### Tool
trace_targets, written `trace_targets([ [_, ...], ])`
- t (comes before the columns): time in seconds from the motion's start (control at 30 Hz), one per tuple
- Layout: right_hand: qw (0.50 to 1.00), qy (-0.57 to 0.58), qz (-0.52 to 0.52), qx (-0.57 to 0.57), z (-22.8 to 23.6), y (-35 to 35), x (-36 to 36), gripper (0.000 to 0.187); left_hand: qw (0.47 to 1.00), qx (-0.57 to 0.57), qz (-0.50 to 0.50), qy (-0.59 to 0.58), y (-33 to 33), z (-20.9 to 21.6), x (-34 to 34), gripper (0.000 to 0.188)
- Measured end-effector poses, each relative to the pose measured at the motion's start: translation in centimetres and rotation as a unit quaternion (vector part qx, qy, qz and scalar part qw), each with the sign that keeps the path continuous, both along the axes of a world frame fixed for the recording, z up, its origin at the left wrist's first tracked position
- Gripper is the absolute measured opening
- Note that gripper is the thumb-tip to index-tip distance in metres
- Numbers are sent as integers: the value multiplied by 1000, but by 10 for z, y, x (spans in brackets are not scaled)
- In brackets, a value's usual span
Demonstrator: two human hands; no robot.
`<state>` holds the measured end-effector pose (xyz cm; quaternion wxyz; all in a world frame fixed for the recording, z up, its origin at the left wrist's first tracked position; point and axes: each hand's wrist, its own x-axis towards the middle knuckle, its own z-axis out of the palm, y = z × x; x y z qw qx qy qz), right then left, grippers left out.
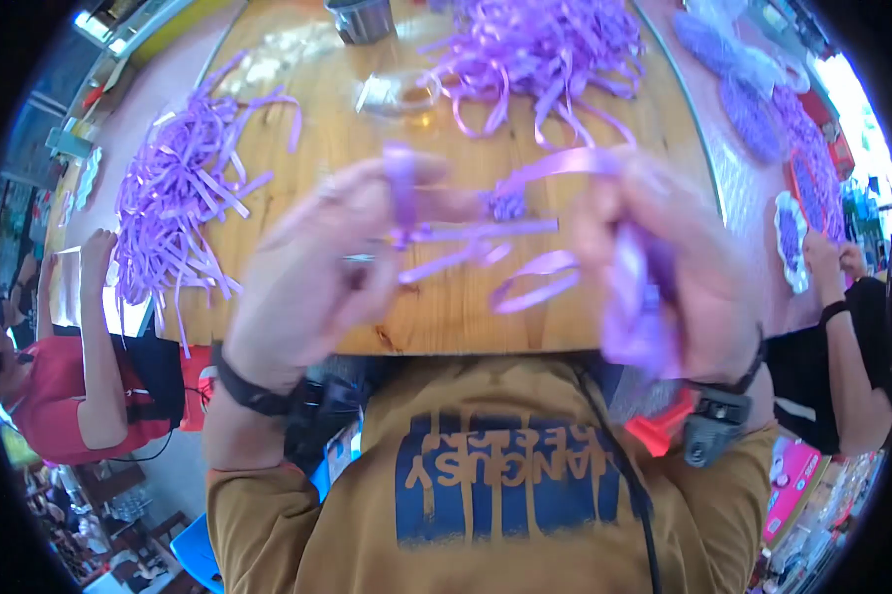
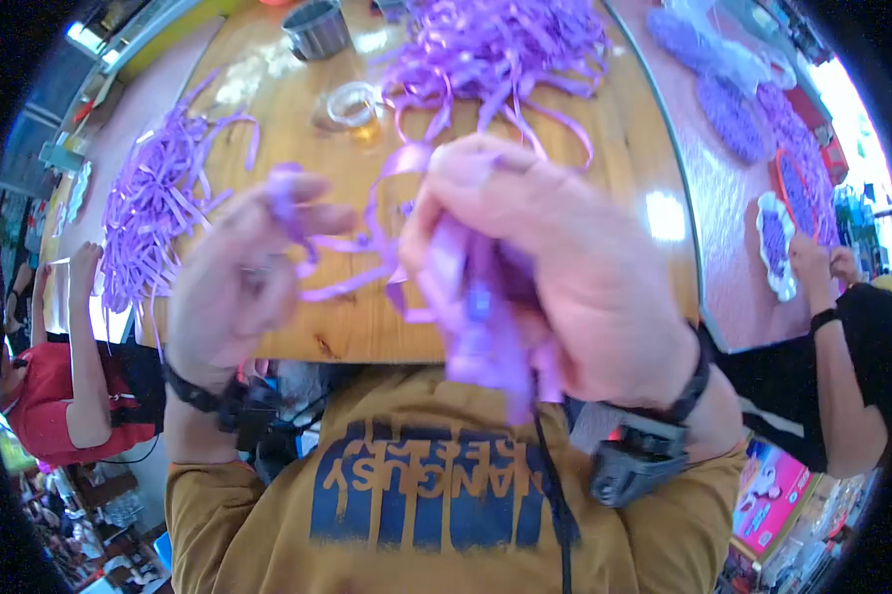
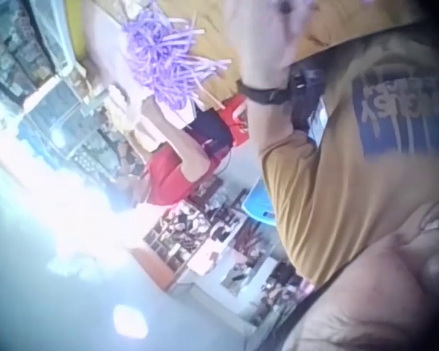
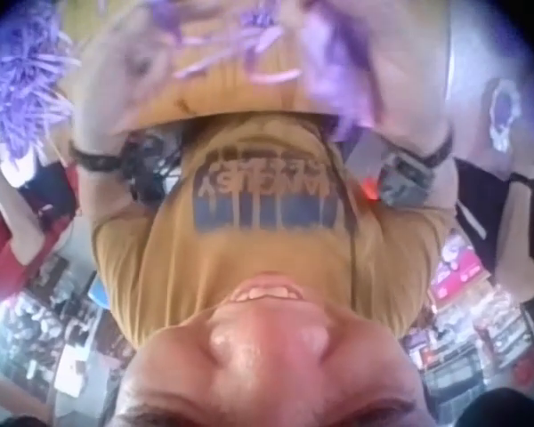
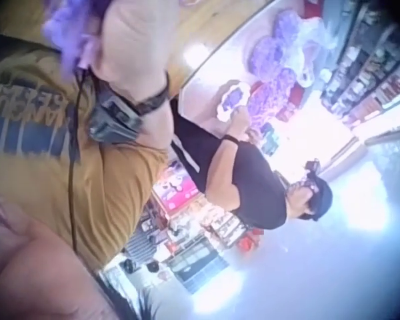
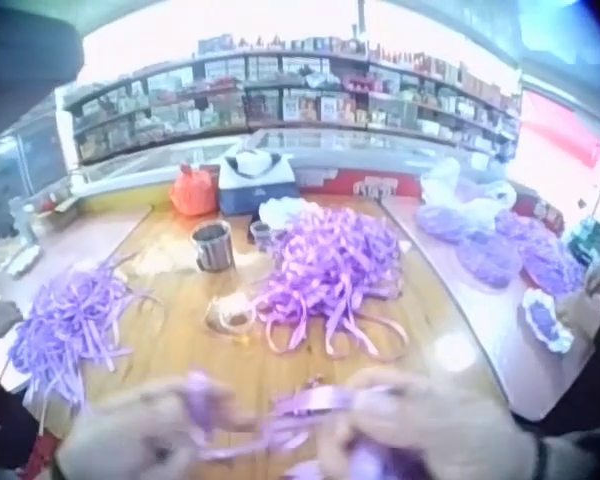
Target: The person threads purple beads onto a purple ribbon using a needle and then ties knots in the ribbon to secure them. They repeat this process multiple times, picking up beads from the table and sliding them onto the ribbon.
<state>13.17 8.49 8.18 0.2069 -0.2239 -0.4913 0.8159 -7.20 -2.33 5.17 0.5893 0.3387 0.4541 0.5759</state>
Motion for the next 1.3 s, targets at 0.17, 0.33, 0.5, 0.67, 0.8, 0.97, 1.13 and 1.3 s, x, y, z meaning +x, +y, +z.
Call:
trace_targets([
  [0.17, 980, 77, -14, -181, -7, -6, -18, 28, 991, -74, -87, -66, 18, -11, 26, 36],
  [0.33, 980, 105, 23, -168, -21, -8, -24, 27, 971, -157, -125, -134, 1, -12, 24, 39],
  [0.5, 991, 12, -33, -128, -28, -19, -40, 37, 985, -52, -121, -111, -4, -26, 2, 48],
  [0.67, 976, 55, -159, 134, -53, -26, -75, 31, 983, 18, -149, 101, 13, -47, 26, 36],
  [0.8, 989, 87, -119, 15, -57, -10, -98, 35, 985, -99, -119, -71, 14, -47, 11, 30],
  [0.97, 856, 21, -32, 516, -60, -4, -112, 36, 992, -113, -59, -9, -5, -36, -27, 26],
  [1.13, 945, 19, -28, 325, -44, -7, -101, 39, 992, -53, 91, 72, -29, -2, -140, 28],
  [1.3, 974, 130, -84, 166, -41, 17, -80, 34, 990, -39, 136, 3, -32, 29, -200, 13],
])
